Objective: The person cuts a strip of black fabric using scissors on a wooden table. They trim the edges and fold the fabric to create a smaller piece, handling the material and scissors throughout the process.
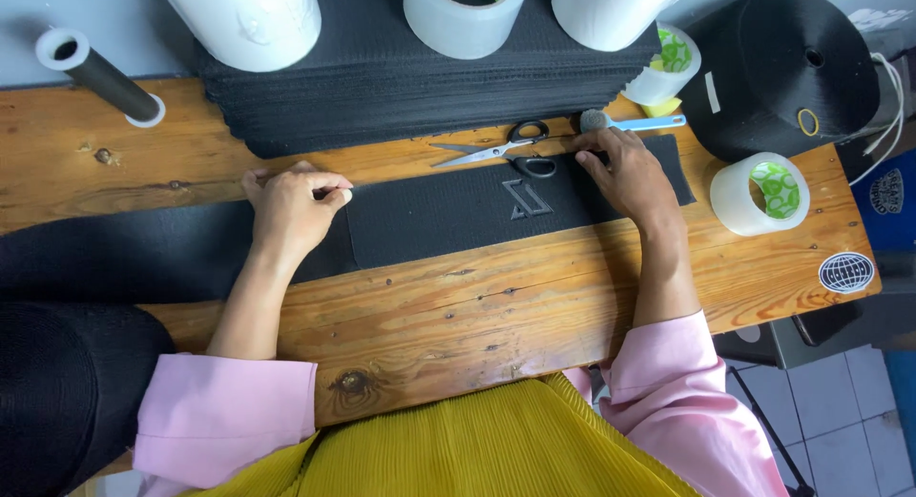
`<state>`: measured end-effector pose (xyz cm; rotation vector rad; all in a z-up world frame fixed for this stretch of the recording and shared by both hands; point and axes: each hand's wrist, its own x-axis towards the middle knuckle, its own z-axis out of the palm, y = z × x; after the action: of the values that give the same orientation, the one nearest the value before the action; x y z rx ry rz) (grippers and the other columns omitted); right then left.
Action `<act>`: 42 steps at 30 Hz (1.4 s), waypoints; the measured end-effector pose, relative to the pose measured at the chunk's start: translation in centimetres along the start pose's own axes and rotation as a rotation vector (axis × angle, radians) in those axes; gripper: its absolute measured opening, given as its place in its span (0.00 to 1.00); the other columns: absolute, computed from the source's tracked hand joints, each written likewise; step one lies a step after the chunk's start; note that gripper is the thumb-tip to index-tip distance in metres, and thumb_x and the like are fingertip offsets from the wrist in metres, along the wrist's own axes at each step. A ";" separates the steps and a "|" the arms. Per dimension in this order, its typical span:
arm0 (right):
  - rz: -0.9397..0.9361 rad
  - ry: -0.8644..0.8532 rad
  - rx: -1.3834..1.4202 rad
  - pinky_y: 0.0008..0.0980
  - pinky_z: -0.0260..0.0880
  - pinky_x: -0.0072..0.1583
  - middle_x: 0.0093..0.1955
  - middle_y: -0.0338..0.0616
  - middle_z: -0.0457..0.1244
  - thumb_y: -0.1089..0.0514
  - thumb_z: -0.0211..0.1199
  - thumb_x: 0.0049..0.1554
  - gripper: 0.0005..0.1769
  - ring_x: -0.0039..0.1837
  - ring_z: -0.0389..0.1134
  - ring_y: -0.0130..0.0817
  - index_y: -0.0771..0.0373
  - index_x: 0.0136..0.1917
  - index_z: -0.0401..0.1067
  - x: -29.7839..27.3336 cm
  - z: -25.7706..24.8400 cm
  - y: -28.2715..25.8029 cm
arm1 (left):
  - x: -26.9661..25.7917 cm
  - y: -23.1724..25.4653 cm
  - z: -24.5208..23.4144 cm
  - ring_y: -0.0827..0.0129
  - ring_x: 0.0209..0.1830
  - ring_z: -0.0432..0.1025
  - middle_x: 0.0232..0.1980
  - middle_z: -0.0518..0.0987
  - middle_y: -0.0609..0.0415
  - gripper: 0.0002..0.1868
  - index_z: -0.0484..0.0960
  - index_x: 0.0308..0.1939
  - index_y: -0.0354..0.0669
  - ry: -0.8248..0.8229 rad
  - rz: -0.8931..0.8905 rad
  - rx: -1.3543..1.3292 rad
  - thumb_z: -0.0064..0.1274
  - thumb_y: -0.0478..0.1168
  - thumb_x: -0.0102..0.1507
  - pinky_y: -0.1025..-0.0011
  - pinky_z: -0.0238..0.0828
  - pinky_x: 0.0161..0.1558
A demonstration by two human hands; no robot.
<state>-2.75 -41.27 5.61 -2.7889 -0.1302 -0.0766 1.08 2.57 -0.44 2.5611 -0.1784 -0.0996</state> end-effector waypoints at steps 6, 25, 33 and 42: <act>-0.076 0.344 0.039 0.43 0.70 0.61 0.53 0.43 0.70 0.63 0.66 0.67 0.10 0.59 0.71 0.44 0.54 0.61 0.77 -1.1 -1.7 4.0 | 0.2 -0.5 0.4 0.59 0.53 0.77 0.43 0.84 0.58 0.08 0.89 0.41 0.62 0.022 0.001 -0.002 0.57 0.45 0.61 0.40 0.36 0.69; -0.307 0.112 -0.032 0.40 0.73 0.62 0.54 0.37 0.65 0.52 0.68 0.60 0.10 0.64 0.69 0.42 0.48 0.55 0.73 0.7 4.3 -2.7 | 0.1 0.5 -0.7 0.68 0.54 0.75 0.42 0.83 0.62 0.08 0.89 0.41 0.62 -0.042 -0.019 -0.002 0.55 0.44 0.61 0.47 0.36 0.71; -0.303 0.278 -0.114 0.40 0.73 0.58 0.57 0.33 0.64 0.48 0.68 0.61 0.09 0.60 0.70 0.41 0.47 0.53 0.73 1.2 5.0 -1.2 | -0.2 0.9 -1.3 0.66 0.53 0.76 0.42 0.83 0.60 0.10 0.89 0.44 0.59 -0.068 0.015 0.053 0.55 0.45 0.62 0.49 0.39 0.71; -0.206 0.970 -0.281 0.46 0.62 0.60 0.52 0.53 0.69 0.72 0.70 0.58 0.08 0.57 0.71 0.52 0.67 0.52 0.78 -4.6 -4.5 9.0 | 0.3 -0.1 -0.5 0.77 0.43 0.74 0.40 0.83 0.75 0.05 0.89 0.34 0.71 -0.019 0.011 0.071 0.57 0.51 0.62 0.61 0.40 0.61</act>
<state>-6.59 -51.57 6.51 -2.6447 -0.1617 -1.5434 1.41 2.89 -0.12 2.6304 -0.2068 -0.1150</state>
